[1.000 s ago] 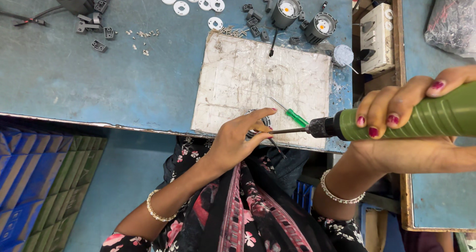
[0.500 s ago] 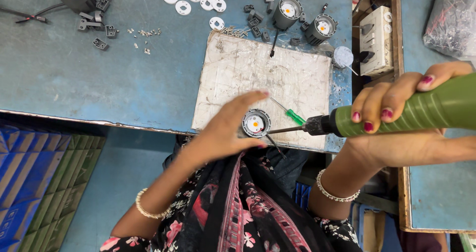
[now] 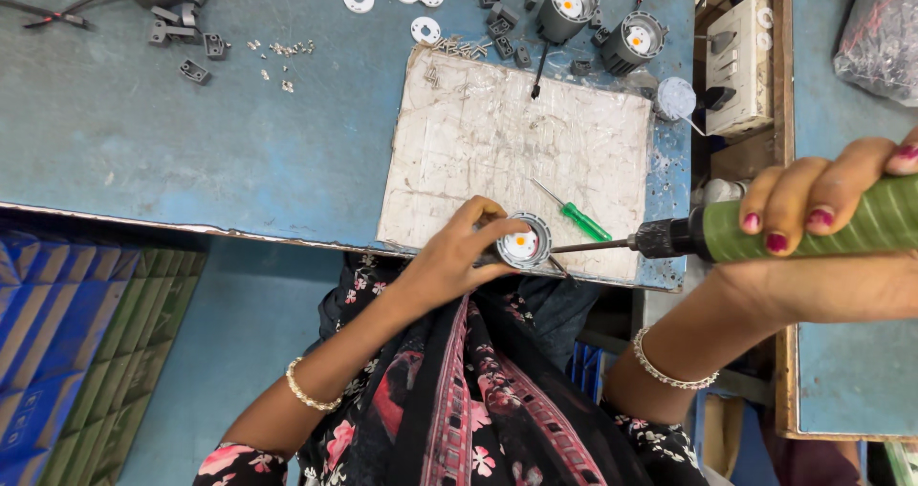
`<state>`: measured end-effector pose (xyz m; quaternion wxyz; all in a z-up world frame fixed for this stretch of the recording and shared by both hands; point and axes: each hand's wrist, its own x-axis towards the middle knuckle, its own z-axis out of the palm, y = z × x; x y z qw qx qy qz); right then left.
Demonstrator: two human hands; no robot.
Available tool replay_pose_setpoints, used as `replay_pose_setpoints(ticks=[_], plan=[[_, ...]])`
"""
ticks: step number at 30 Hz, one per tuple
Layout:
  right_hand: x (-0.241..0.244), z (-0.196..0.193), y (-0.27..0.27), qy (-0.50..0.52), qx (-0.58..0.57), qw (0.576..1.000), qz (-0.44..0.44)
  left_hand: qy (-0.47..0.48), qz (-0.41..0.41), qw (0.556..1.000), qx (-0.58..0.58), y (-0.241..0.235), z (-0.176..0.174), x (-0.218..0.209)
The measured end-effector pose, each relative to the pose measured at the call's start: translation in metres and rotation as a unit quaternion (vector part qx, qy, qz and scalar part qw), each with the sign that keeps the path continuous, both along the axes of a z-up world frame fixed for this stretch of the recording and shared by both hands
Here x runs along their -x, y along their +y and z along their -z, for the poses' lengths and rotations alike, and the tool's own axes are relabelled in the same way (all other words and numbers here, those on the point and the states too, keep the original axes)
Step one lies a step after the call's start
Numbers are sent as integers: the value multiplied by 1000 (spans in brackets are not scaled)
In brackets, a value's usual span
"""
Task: The person assembles an LED light fixture by inserting a circular LED module into a metal housing, aligning it, and securing it with a screwdriver. The person then uses a green power tool to tighten the fasteners on the fixture.
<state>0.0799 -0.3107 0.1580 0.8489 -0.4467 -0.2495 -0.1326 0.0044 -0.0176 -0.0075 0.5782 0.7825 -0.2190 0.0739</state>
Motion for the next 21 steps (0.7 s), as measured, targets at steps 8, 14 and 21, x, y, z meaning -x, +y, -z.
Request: replay_pose_setpoints(ticks=[8,14,21], plan=[[2,8,-7,12,-11,999,44,-81,-5,997,-6,3,0,0],[-1,12,-15,16,21,999,26,-147,7,988,-45,10,-4,-8],[0,12,-9,26,20,999,14,-215,33,967,-133,17,-9,-21]])
